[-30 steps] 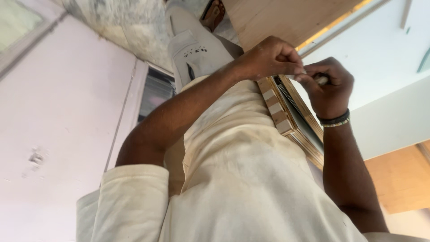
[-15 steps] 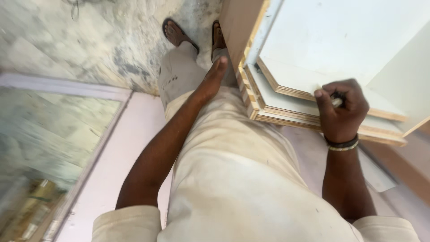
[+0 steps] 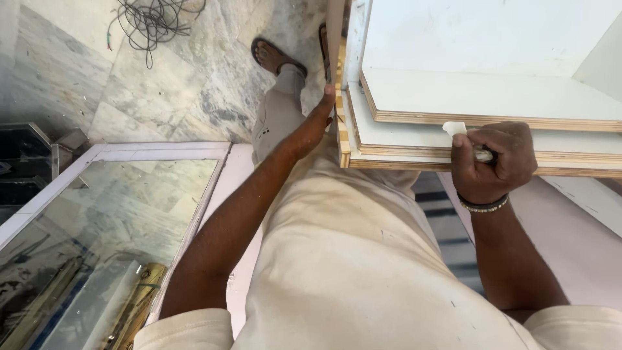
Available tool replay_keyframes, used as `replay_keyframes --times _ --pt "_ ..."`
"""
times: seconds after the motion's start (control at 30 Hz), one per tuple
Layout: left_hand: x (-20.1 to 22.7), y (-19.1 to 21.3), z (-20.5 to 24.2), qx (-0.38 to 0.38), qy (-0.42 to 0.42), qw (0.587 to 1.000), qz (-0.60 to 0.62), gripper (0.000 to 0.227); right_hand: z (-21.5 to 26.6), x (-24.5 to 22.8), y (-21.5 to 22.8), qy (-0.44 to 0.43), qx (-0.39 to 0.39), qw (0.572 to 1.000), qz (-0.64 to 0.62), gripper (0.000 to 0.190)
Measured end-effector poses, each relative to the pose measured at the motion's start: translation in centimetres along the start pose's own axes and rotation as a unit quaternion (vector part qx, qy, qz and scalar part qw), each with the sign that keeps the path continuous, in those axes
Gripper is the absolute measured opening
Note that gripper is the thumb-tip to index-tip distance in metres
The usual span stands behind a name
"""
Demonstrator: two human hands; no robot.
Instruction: The person installs and adjusts a gold-colored metal support bracket onto the edge of a white cabinet or drawer unit. They use a small white cloth to wipe the bracket and the cabinet surface while aligning the piece.
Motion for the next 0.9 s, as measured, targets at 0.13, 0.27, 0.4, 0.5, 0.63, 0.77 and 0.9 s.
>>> replay_keyframes --times 0.13,0.27,0.4,0.5,0.63,0.77,0.9 --pt "0.9 -0.4 0.5 -0.008 0.033 0.999 -0.021 0.119 0.0 0.0 0.0 0.009 0.023 1.000 -0.003 0.021" --pt "3.5 0.6 -1.2 0.054 0.072 0.957 -0.277 0.089 0.2 0.1 0.1 -0.001 0.010 1.000 -0.014 0.021" --pt "7.2 2.0 -4.7 0.097 0.094 0.912 -0.387 0.041 -0.1 0.2 0.1 0.006 0.008 1.000 -0.026 0.020" --pt "7.1 2.8 -5.8 0.114 0.090 0.918 -0.369 0.027 -0.3 0.0 0.2 0.010 0.022 0.999 -0.035 0.019" --pt "5.3 3.9 -6.6 0.123 0.052 0.884 -0.448 0.018 -0.4 -0.3 0.4 -0.001 0.024 0.999 -0.027 0.021" --pt "4.3 5.7 -5.1 0.168 0.024 0.969 -0.178 0.023 -0.2 0.2 0.4 -0.002 0.021 0.999 -0.033 0.022" --pt "5.4 4.7 -3.7 0.209 0.045 0.947 -0.240 0.038 0.0 0.4 0.3 0.005 0.011 0.999 -0.036 0.021"
Point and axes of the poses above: each hand's wrist, its own z-axis away from the middle knuckle, its own y-axis out of the back of the hand, x = y × z, the point moved 6 cm from there along -z, towards the middle knuckle, and after that the axes turned 13 degrees about z, right-handed, at the moved point
